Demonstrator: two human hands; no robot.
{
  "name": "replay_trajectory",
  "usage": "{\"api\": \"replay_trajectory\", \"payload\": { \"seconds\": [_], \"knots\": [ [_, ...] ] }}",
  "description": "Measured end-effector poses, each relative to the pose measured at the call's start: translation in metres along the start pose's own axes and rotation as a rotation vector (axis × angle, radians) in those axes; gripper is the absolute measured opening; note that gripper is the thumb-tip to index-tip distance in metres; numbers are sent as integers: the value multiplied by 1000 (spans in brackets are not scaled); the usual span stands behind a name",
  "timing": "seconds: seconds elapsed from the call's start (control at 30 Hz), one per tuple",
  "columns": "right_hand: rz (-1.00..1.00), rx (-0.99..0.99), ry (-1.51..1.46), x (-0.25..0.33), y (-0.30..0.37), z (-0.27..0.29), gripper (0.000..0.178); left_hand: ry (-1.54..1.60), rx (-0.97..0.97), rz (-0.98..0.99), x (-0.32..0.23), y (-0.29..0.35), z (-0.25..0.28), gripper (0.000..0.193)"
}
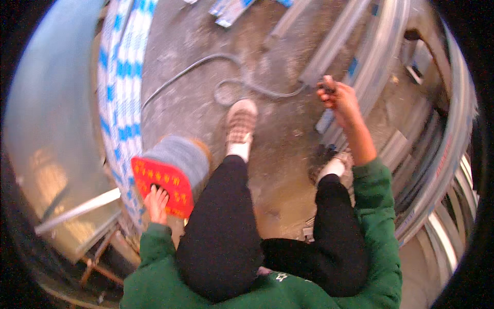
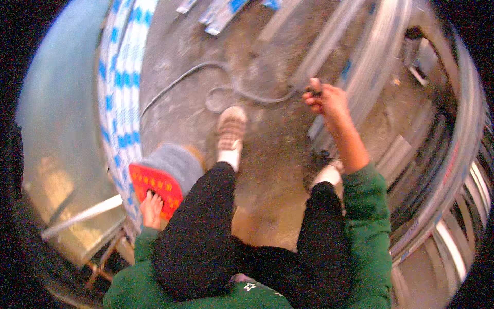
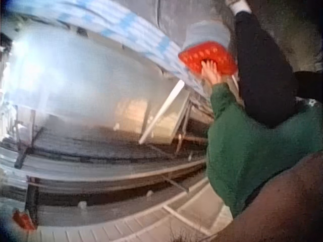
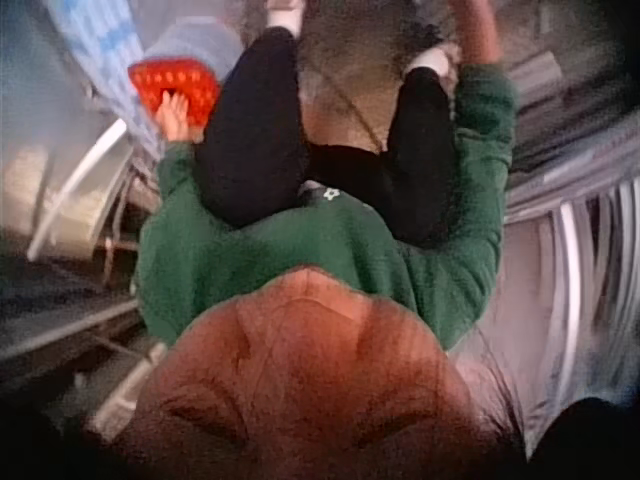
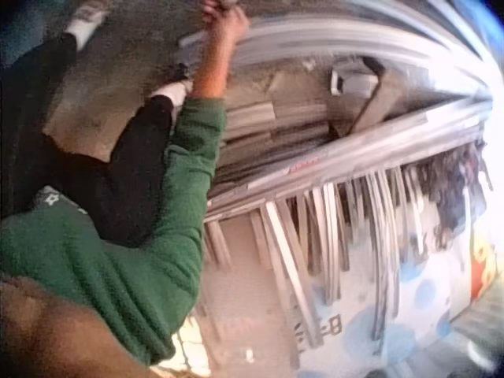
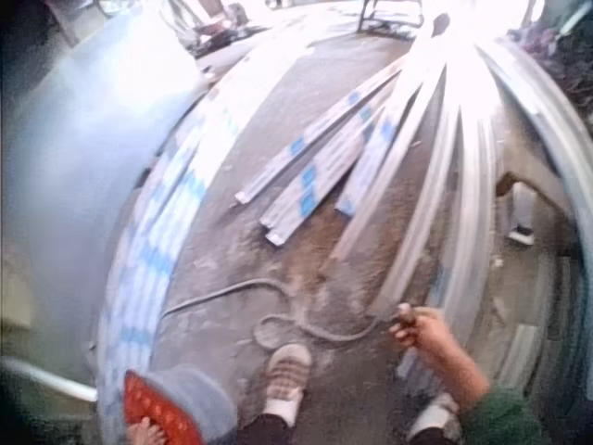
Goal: The person sits on the floor and uses shears to cut thin metal strips from long aluminum profiles. They repeatedly measure, cut, and place the strips aside in a workshop setting.
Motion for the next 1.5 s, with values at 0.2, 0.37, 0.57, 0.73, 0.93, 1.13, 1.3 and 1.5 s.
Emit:
{"api": "replay_trajectory", "payload": {
  "seconds": [0.2, 0.37, 0.57, 0.73, 0.93, 1.13, 1.3, 1.5],
  "knots": [
    [110, -77, -56, 16, -13, 6, 35, -177, -4, -114, -15, 11, 2, 26],
    [225, -144, -34, 52, -57, 30, 35, -270, -64, -217, -20, 15, -4, 21],
    [304, -297, 5, 128, -126, 79, 39, -368, -77, -358, -30, 20, -9, 17],
    [372, -272, -35, 174, -151, 88, 31, -388, -33, -422, -41, 28, -27, 18],
    [208, 18, -155, 109, -89, 49, 22, -396, 51, -520, -71, 53, -80, 13],
    [106, 39, -65, 37, -8, 6, 41, -251, 464, -576, -102, 77, -212, 14],
    [69, 6, -87, 29, -2, 0, 41, -447, 808, -1095, -126, 135, -363, 13],
    [52, -11, -78, 20, -10, 7, 41, -585, 969, -1503, -117, 173, -517, 15]
  ]
}}
Point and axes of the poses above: each hand's wrist, its own y-axis away from the middle knuckle, its own z-axis out of the back of the hand, x = y × z, the point moved 7 cm from there along -y, towards the middle knuckle, and after that the axes turned 1 degree about y, right-handed, at the moved point
